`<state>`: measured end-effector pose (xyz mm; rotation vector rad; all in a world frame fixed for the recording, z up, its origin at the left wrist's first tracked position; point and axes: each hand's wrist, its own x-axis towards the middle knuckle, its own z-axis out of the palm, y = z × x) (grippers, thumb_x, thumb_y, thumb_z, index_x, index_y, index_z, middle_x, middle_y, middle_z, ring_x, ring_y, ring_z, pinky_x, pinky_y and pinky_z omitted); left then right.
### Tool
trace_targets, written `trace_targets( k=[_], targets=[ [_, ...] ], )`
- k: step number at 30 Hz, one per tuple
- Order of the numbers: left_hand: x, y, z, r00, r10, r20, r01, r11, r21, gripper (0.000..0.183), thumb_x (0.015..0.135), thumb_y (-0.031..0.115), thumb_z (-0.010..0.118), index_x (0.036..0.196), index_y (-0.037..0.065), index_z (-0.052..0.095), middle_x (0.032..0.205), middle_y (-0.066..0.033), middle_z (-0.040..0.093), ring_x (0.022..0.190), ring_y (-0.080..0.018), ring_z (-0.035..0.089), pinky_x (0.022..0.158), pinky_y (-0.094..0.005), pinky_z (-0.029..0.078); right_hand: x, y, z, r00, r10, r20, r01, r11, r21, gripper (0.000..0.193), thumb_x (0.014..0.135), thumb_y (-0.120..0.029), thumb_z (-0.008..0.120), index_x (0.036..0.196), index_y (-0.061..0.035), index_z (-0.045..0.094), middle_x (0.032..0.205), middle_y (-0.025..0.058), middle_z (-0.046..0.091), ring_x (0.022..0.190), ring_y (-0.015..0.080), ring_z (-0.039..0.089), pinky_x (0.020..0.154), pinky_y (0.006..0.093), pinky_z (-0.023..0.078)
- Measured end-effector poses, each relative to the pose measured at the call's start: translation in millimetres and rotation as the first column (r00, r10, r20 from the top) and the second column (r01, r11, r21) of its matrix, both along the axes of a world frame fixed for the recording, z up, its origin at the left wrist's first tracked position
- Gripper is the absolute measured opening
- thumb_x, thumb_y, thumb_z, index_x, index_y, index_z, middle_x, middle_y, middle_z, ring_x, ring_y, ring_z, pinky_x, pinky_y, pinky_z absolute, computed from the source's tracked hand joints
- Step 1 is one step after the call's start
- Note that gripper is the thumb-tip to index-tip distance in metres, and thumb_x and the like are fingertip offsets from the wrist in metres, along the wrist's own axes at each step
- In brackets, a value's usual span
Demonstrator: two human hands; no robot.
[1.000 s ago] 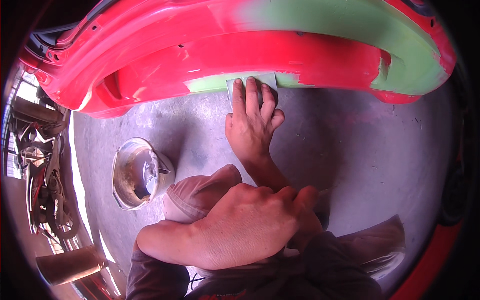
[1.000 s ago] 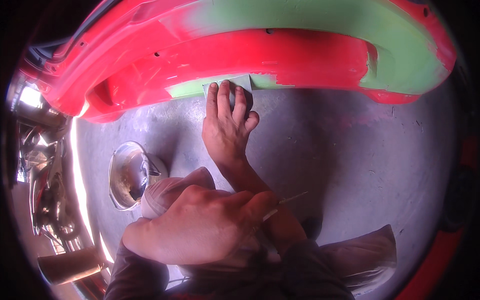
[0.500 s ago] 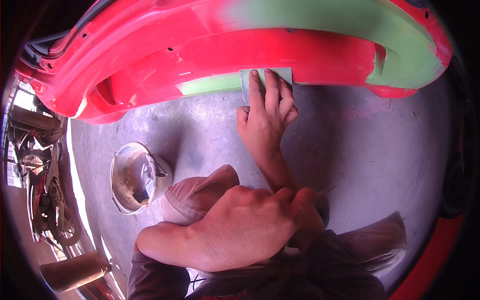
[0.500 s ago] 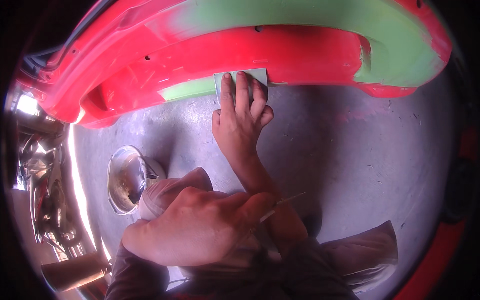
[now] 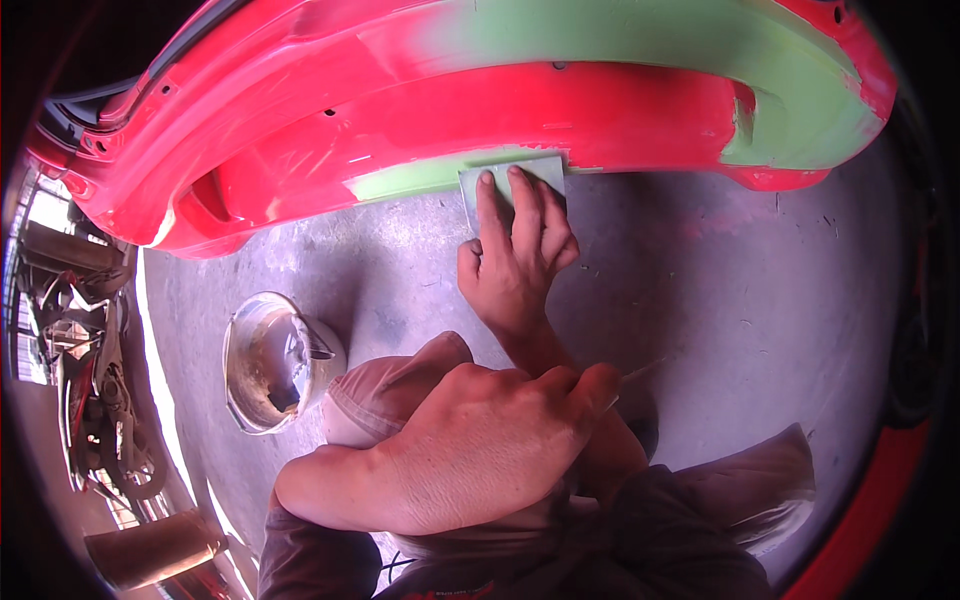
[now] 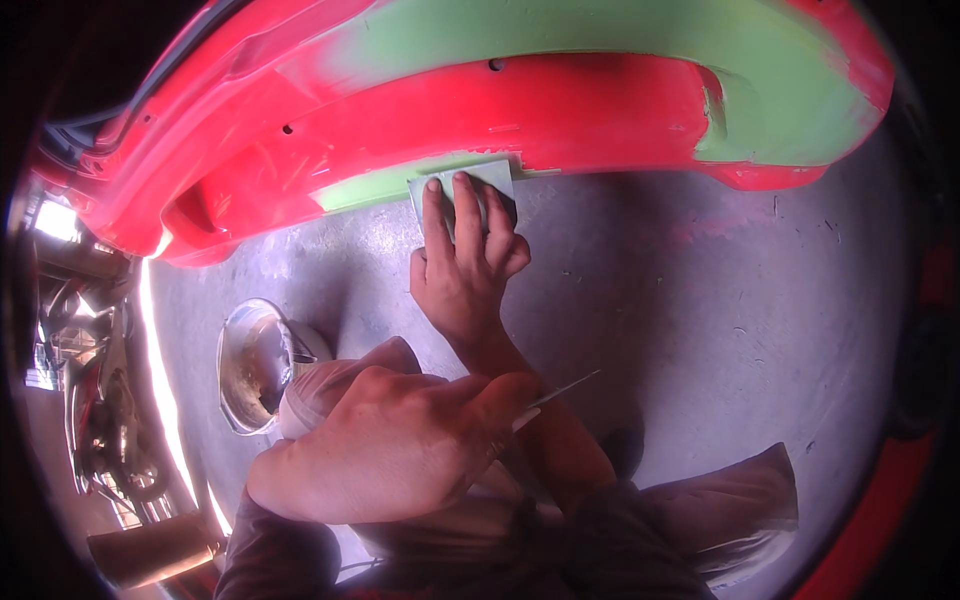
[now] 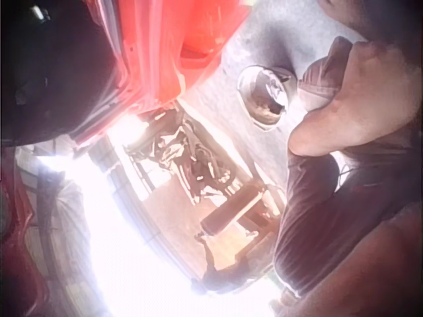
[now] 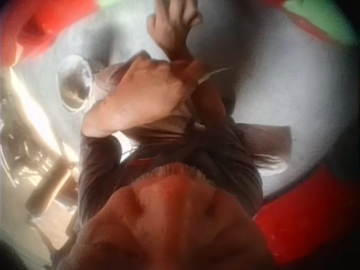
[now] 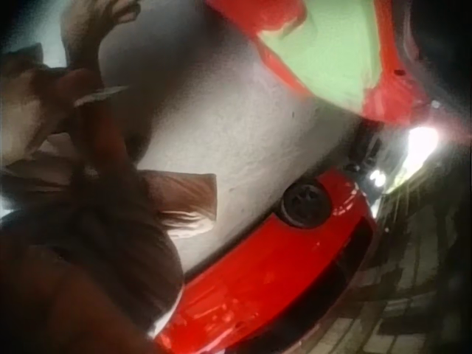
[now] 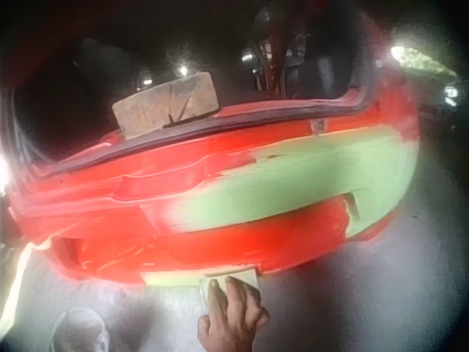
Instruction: Repairing a car bumper by applying body filler and sanding it smooth.
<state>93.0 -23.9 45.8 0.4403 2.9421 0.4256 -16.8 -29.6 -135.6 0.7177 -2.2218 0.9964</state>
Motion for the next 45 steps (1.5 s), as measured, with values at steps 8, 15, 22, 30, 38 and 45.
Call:
trace_targets(
  k=[8, 15, 22, 30, 38, 45],
  targets=[
    [-2, 0, 1, 1.000, 0.001, 0.019, -0.001, 1.000, 0.024, 0.026, 0.086, 0.015, 0.067, 0.108, 0.003, 0.059, 0.079, -0.0059, 0.067, 0.063, -0.0220, 0.074, 0.051, -0.0310, 0.056, -11, -4, -12, 0.998, -0.053, -0.018, 0.055, 0.985, 0.162, 0.068, 0.072, -0.012, 0.072, 0.139, -0.0101, 0.064, 0.152, 0.0098, 0.053, 0.140, 0.0333, 0.043, 0.096, 0.0542, 0.030],
    [-5, 0, 0, 1.000, -0.006, -0.006, 0.006, 0.999, 0.035, 0.025, 0.086, 0.014, 0.067, 0.107, 0.003, 0.058, 0.078, -0.0062, 0.067, 0.063, -0.0217, 0.074, 0.050, -0.0307, 0.055, -4, 15, -4, 0.994, -0.063, 0.089, 0.053, 0.993, 0.109, 0.063, 0.076, -0.012, 0.070, 0.138, -0.0107, 0.066, 0.151, 0.0093, 0.053, 0.139, 0.0326, 0.044, 0.093, 0.0529, 0.030],
    [-7, 0, 1, 1.000, -0.020, 0.013, 0.020, 1.000, -0.004, 0.024, 0.087, 0.016, 0.066, 0.106, 0.004, 0.059, 0.078, -0.0048, 0.066, 0.062, -0.0190, 0.073, 0.049, -0.0303, 0.054, -41, 18, -10, 0.993, -0.101, -0.062, 0.104, 0.993, 0.059, 0.062, 0.076, -0.010, 0.070, 0.138, -0.0115, 0.066, 0.149, 0.0091, 0.057, 0.138, 0.0334, 0.047, 0.097, 0.0518, 0.031],
    [-13, 1, -3, 0.999, -0.031, 0.044, 0.029, 0.999, 0.033, 0.024, 0.087, 0.011, 0.065, 0.109, 0.002, 0.059, 0.081, -0.0074, 0.069, 0.066, -0.0212, 0.075, 0.051, -0.0315, 0.056, -47, 22, -46, 0.977, -0.136, -0.163, 0.150, 0.986, 0.078, 0.048, 0.083, -0.008, 0.070, 0.131, -0.0125, 0.072, 0.144, 0.0082, 0.062, 0.137, 0.0328, 0.049, 0.096, 0.0539, 0.032],
    [-10, 4, 0, 0.999, -0.021, 0.029, 0.020, 0.998, 0.054, 0.026, 0.087, 0.009, 0.065, 0.110, 0.002, 0.057, 0.081, -0.0083, 0.069, 0.067, -0.0238, 0.075, 0.051, -0.0326, 0.056, -24, 27, -6, 0.997, -0.071, -0.013, 0.071, 0.997, -0.022, 0.058, 0.076, -0.009, 0.068, 0.134, -0.0115, 0.069, 0.149, 0.0084, 0.056, 0.139, 0.0319, 0.045, 0.100, 0.0521, 0.030],
    [-8, 1, -5, 0.999, -0.022, 0.041, 0.020, 0.999, 0.041, 0.025, 0.087, 0.009, 0.065, 0.110, 0.003, 0.058, 0.074, -0.0074, 0.067, 0.061, -0.0229, 0.074, 0.049, -0.0326, 0.054, -32, 15, -15, 0.992, -0.103, -0.078, 0.112, 0.986, 0.120, 0.065, 0.074, -0.008, 0.070, 0.138, -0.0131, 0.067, 0.151, 0.0065, 0.055, 0.140, 0.0321, 0.045, 0.100, 0.0534, 0.029]
  ],
)
